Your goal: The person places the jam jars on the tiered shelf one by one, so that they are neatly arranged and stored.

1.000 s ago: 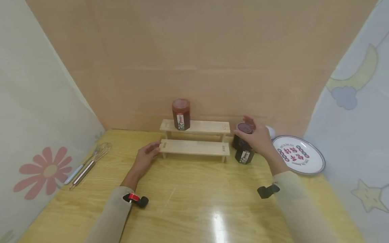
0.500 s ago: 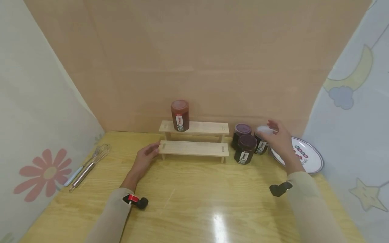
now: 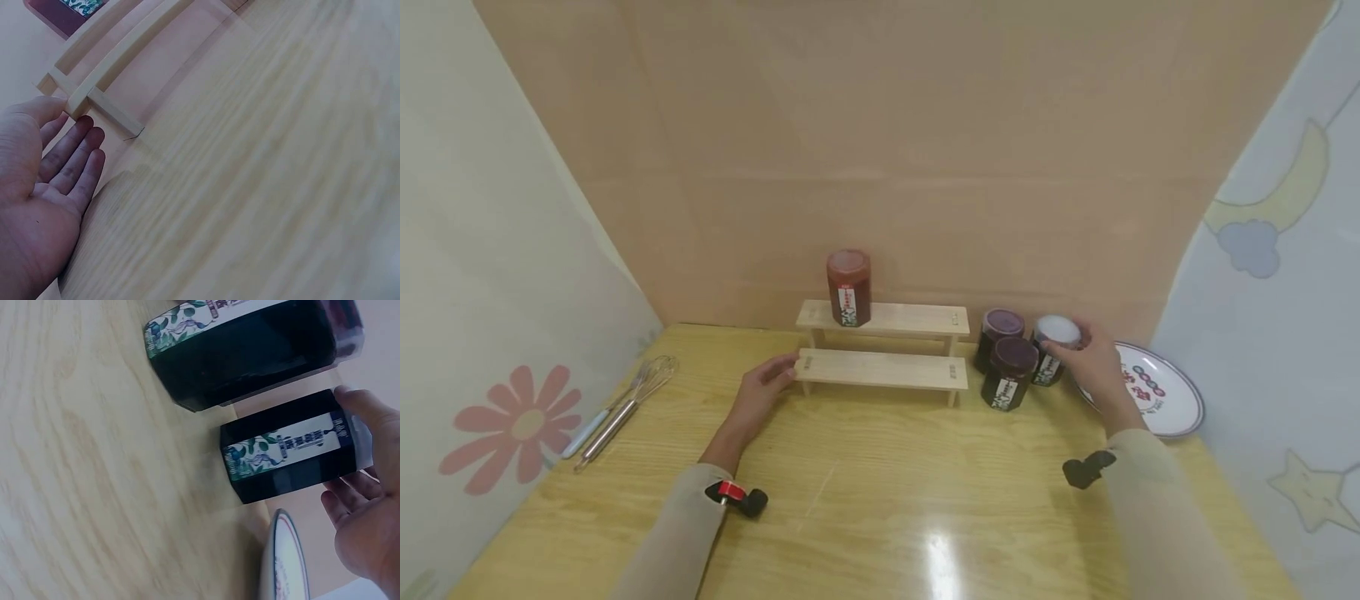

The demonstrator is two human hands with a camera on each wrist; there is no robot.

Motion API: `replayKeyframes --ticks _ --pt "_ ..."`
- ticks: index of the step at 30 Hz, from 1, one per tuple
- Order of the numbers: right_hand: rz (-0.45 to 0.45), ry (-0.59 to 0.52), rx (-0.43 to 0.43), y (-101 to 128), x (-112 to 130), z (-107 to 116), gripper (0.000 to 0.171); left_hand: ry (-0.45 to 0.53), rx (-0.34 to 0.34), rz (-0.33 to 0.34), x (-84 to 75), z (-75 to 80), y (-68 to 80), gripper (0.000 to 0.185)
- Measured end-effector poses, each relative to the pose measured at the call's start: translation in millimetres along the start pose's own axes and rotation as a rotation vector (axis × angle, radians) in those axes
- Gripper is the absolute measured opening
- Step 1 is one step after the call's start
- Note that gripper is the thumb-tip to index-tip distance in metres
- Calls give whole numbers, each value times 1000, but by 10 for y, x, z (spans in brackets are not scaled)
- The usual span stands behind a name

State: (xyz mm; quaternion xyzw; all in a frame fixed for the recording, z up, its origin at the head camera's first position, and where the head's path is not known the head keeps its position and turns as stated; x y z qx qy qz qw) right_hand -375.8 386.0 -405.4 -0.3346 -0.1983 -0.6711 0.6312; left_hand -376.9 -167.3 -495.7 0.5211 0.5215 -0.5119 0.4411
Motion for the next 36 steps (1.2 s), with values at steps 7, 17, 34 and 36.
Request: replayKeyframes --ticks 7,17,34,36 --pt "-33 -10 -8 -11 -86 -63 89 4 0 8 -30 -9 4 40" --pt "-123 -15 -87 53 -115 31 89 6 5 12 -21 -25 16 40" --pt "-49 -48 -119 100 355 456 85 0 19 -8 -8 -2 2 38" --pt "-40 -59 -130 100 432 516 84 0 16 -8 -9 -9 7 39"
Point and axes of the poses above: each hand's wrist, its own y-axis away from the middle knuckle, its own z-axis out of the back of the hand, x = y × z, the point moved 9 cm from there along -y, towards the middle knuckle, and after that the axes turned 9 degrees about y, right-handed, at the moved point
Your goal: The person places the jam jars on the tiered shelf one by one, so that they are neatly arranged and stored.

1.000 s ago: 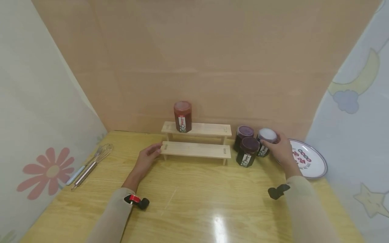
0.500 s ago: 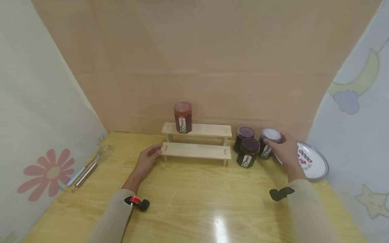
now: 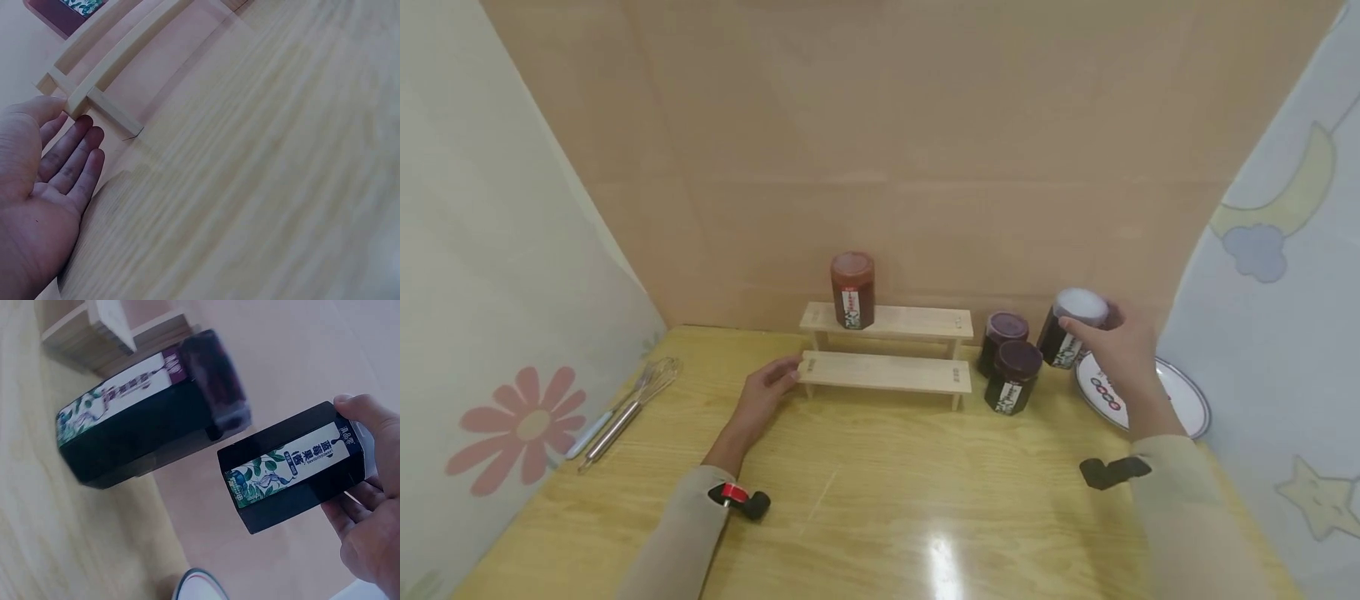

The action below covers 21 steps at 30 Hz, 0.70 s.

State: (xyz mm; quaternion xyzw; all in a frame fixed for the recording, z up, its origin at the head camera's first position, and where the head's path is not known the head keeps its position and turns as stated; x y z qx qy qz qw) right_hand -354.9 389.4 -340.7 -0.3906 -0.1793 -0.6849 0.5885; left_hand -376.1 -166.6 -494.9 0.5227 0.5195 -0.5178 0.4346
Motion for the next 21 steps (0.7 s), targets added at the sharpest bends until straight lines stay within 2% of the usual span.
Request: replayKeyframes --ticks 10,14,21 --pt "-32 -92 -19 -14 371 187 84 -17 -16 8 -30 3 7 38" --pt "-22 -98 -28 20 499 188 83 -17 -15 4 -32 14 -6 39" --pt "1 -183 -26 89 638 133 81 0 -18 12 -21 5 -3 39"
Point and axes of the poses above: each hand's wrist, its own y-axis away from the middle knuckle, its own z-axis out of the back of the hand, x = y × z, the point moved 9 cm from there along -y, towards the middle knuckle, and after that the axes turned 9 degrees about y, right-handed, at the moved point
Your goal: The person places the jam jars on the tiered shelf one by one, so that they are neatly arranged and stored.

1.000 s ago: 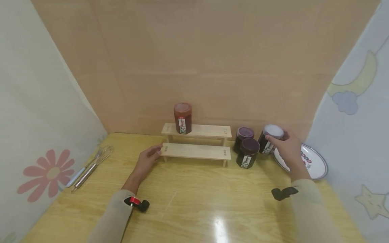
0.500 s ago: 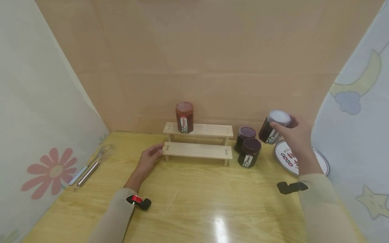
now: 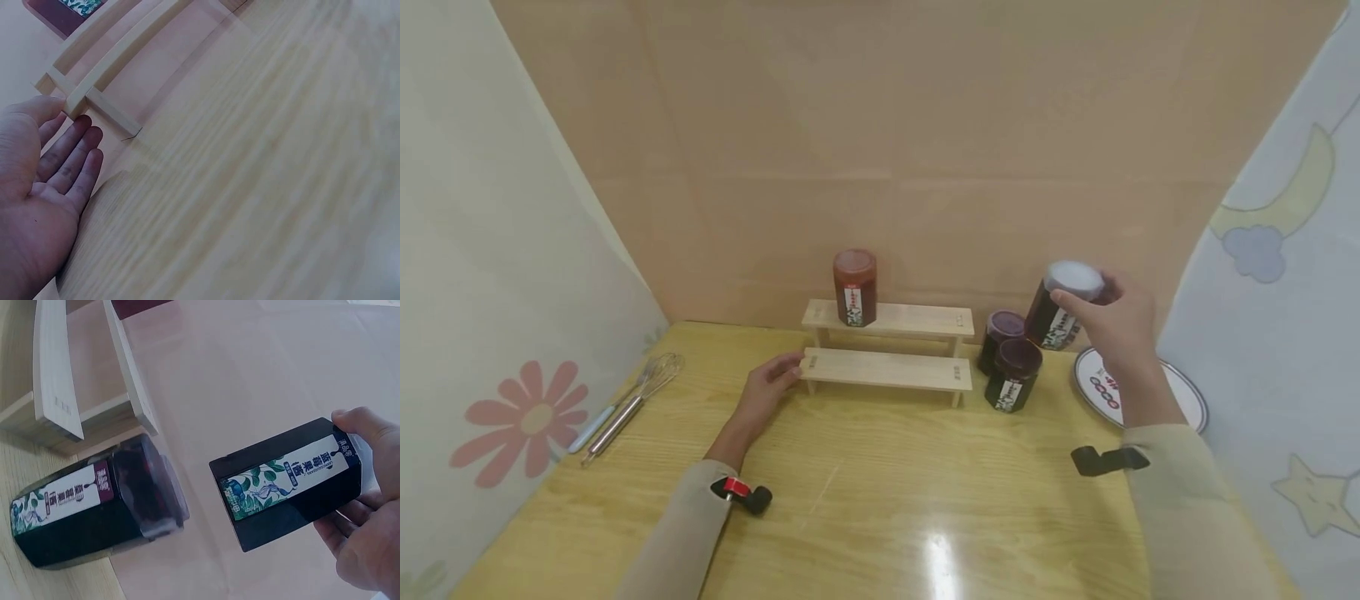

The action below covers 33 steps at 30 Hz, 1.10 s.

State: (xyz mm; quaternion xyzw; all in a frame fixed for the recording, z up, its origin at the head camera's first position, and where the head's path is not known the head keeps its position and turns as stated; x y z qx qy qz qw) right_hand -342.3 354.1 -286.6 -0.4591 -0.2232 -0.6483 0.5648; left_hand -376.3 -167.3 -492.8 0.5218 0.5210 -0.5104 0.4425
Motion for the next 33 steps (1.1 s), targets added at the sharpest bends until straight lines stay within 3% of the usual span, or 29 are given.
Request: replayKeyframes --ticks 12,23,33 --pt "33 -102 2 1 200 -284 73 -11 -11 -8 -29 17 15 36" --pt "54 33 49 -18 350 -633 80 -13 -9 -14 -29 -27 8 37" --pt "82 -8 75 -49 373 -883 78 4 1 -14 -42 -36 27 38"
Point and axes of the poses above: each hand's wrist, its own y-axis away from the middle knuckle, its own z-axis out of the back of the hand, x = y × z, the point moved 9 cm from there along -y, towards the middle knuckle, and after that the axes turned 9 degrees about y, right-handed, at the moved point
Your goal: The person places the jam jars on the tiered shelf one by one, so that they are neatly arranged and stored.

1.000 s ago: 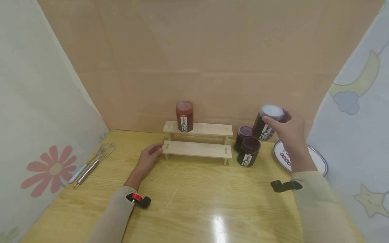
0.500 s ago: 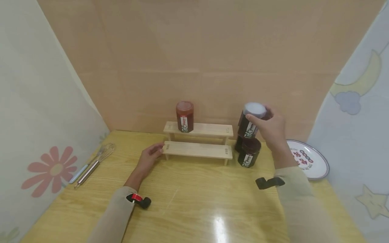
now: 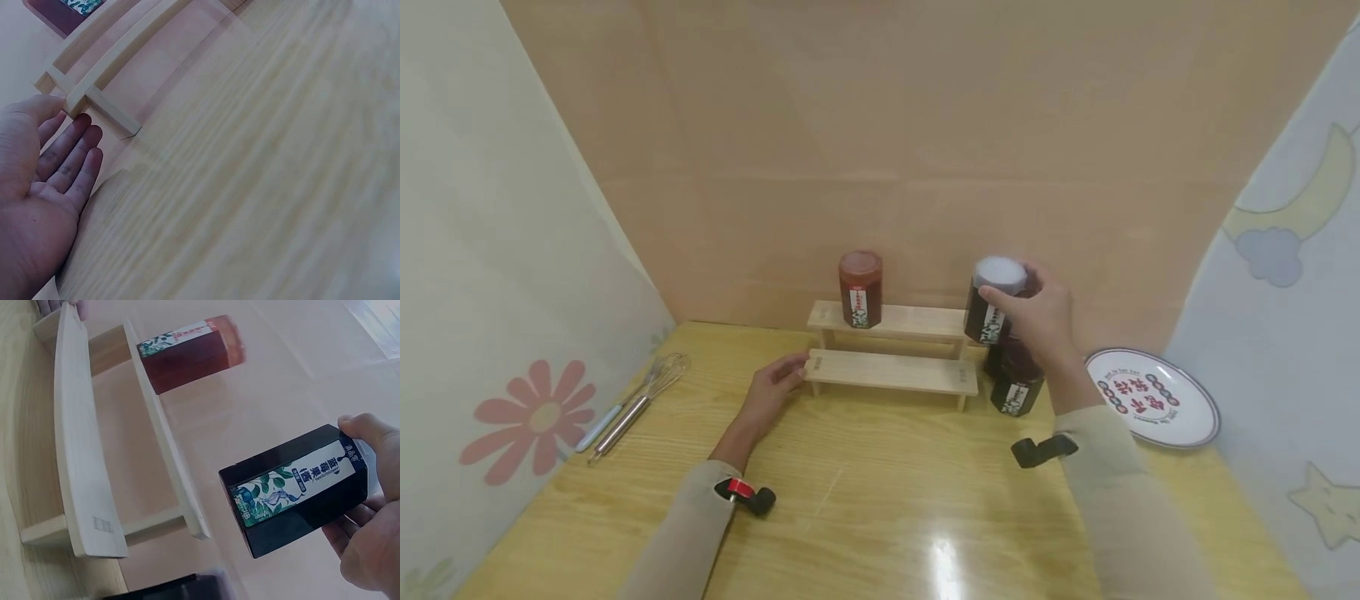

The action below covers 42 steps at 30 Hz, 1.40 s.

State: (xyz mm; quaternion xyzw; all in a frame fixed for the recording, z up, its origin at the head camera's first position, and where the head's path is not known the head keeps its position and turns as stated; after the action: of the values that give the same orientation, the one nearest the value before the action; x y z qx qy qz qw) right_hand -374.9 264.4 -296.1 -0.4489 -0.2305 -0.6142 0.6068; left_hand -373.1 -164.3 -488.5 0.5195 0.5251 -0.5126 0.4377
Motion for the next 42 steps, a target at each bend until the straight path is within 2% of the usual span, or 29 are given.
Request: replayKeyframes --ticks 9,15,25,36,42 --pt "18 -66 32 -59 13 -284 75 -2 -6 -19 0 34 -49 37" --pt "13 -77 41 -62 6 -439 72 -5 -21 -4 33 28 -44 35" --pt "16 -96 66 -90 83 -592 78 -5 -11 -18 21 10 -60 37" --pt "46 -12 28 -79 189 -693 80 -22 -11 -27 -15 -7 -43 37" --pt "51 -66 102 -46 182 -693 79 -24 -10 -21 -13 -23 -47 36"
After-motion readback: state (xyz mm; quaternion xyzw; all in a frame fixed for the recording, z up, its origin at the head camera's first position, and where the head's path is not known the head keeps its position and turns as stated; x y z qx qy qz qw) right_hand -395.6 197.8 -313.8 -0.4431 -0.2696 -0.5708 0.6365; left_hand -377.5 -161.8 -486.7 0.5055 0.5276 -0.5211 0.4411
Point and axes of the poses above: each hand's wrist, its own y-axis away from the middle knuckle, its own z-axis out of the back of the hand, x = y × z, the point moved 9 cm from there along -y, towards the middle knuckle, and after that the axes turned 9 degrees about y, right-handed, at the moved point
